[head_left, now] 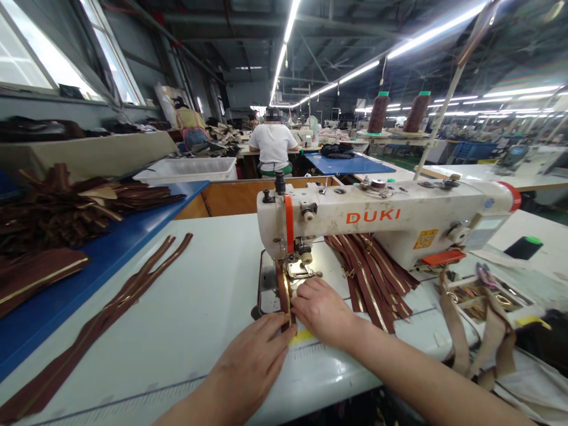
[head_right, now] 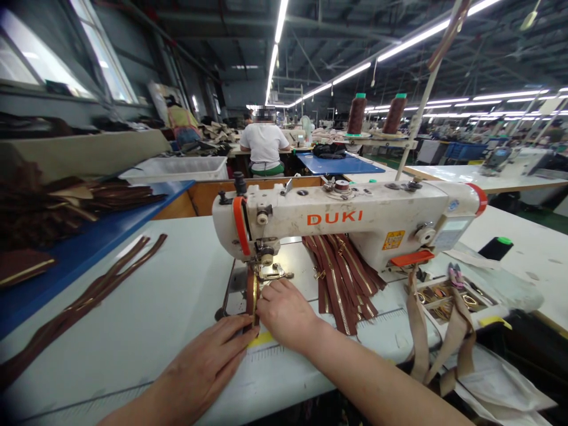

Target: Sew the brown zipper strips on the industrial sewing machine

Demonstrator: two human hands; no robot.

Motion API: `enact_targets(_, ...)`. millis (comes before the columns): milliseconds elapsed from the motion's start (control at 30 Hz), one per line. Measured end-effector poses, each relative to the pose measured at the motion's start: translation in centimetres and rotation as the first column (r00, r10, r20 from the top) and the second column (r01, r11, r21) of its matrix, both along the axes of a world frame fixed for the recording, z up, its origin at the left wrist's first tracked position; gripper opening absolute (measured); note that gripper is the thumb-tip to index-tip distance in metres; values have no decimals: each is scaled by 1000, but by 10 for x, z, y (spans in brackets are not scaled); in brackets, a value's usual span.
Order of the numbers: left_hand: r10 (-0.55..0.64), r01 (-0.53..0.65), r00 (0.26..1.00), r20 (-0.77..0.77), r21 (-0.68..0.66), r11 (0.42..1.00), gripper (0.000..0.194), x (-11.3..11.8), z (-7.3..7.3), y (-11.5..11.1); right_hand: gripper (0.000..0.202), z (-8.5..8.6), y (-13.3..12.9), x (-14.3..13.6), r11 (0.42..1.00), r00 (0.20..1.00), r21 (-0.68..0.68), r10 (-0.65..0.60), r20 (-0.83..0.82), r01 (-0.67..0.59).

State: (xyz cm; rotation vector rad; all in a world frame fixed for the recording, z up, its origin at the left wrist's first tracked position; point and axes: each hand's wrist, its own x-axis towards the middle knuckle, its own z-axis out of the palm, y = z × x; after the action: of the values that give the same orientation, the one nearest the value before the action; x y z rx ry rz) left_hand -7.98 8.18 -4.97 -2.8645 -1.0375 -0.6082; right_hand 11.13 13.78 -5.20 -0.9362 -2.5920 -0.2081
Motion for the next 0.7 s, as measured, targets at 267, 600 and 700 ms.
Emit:
enact_targets(267,28,-20,995,-97,77,997,31,4,2,23,13,3,25,-6,999,1000,24,-26,8,26)
enact_targets(600,108,-107,994,-30,37,994,30,7,-2,50,18,3,34,-7,998,998,-17,-53,-35,53)
enact_targets(700,112,-112,994,-6,25,993,30,6,-3,53,15,3,33,-6,998,998,-33,-50,-45,48)
